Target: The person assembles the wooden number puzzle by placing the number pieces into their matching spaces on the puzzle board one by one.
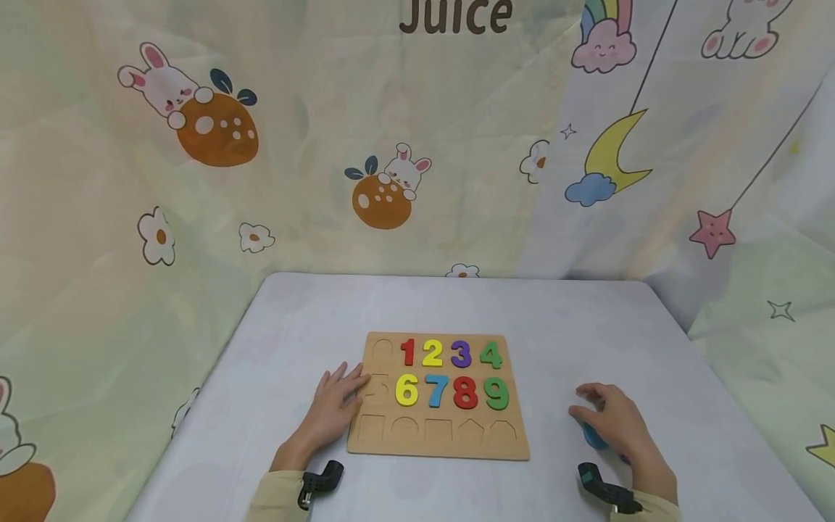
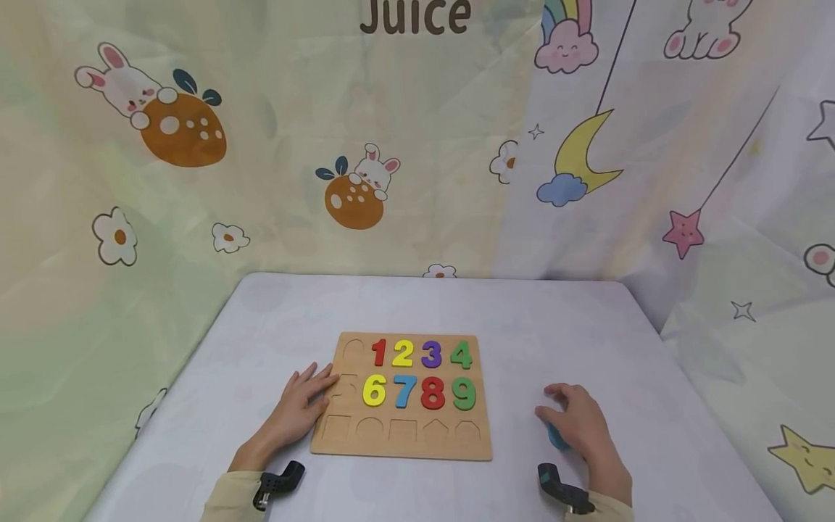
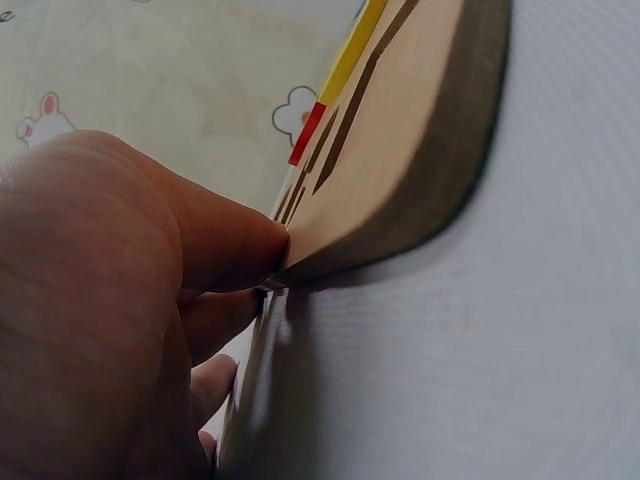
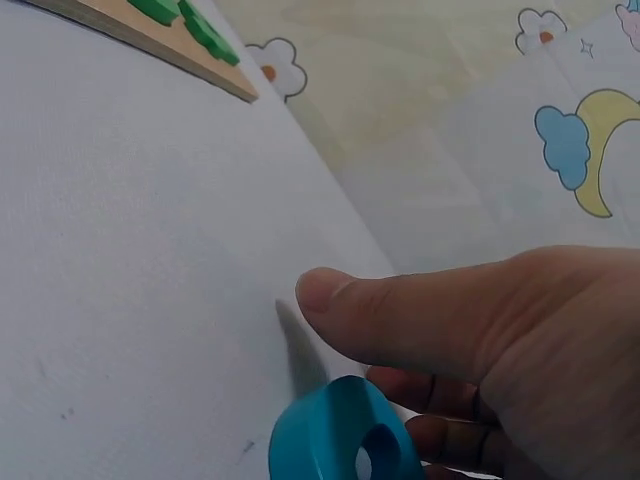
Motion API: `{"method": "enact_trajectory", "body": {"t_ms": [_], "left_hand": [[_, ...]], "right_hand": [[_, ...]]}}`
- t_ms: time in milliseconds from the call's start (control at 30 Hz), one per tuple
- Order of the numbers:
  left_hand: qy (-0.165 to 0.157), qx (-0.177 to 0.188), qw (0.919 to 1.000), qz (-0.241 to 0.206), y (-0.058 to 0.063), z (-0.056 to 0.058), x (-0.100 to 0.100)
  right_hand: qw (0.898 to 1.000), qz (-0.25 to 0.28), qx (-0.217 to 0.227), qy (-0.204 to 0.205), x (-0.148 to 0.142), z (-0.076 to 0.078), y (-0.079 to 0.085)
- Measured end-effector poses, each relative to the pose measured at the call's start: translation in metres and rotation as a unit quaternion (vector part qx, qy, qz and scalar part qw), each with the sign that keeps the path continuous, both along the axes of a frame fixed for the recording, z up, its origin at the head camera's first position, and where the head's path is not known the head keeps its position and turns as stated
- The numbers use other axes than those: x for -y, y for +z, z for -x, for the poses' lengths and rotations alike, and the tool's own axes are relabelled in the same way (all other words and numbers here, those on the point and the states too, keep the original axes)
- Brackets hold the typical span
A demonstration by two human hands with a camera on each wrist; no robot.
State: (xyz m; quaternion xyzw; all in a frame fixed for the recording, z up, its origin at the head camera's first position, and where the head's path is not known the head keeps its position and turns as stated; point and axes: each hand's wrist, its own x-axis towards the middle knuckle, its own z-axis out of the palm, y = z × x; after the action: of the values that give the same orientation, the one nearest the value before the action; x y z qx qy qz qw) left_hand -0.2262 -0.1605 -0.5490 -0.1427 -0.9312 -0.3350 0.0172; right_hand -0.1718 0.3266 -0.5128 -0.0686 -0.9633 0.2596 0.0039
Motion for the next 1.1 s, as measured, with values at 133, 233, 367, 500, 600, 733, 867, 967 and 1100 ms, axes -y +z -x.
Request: {"method": "enact_trajectory", "body": {"t_ms": [133, 233, 367, 500, 600, 733, 867, 967, 1100], "left_hand": [[0.000, -0.001, 1.0000, 0.001, 0.001, 0.000, -0.001], [0.000, -0.001, 1.0000, 0.002, 0.002, 0.001, -0.001], [-0.001, 0.000, 1.0000, -0.001, 0.001, 0.001, 0.000], [-0.002, -0.002, 1.0000, -0.005, 0.000, 0.002, 0.000], [-0.002, -0.002, 1.0000, -0.005, -0.001, 0.002, 0.000], [-0.001, 0.001, 1.0000, -0.006, -0.001, 0.002, -0.001], [-0.001, -0.002, 1.0000, -0.005, 0.000, 0.002, -0.001], [0.000, -0.003, 1.0000, -0.003, 0.000, 0.002, -0.001], [0.001, 0.003, 1.0000, -0.004, 0.000, 0.001, 0.000]], "right_hand": [[1.000, 0.007, 0.010, 0.000, 0.000, -0.001, 0.002], [1.000, 0.013, 0.017, 0.000, 0.000, -0.002, 0.003], [0.999, 0.017, 0.027, 0.009, 0.000, -0.004, 0.003], [0.999, 0.026, 0.033, 0.031, -0.003, -0.007, 0.005], [0.998, 0.025, 0.024, 0.051, -0.006, -0.011, 0.007], [0.998, 0.019, 0.008, 0.064, -0.013, -0.018, 0.005], [0.998, 0.023, 0.002, 0.062, -0.019, -0.022, 0.003], [0.997, 0.034, 0.004, 0.064, -0.021, -0.025, 0.003], [0.997, 0.043, 0.021, 0.066, -0.021, -0.027, 0.001]]}}
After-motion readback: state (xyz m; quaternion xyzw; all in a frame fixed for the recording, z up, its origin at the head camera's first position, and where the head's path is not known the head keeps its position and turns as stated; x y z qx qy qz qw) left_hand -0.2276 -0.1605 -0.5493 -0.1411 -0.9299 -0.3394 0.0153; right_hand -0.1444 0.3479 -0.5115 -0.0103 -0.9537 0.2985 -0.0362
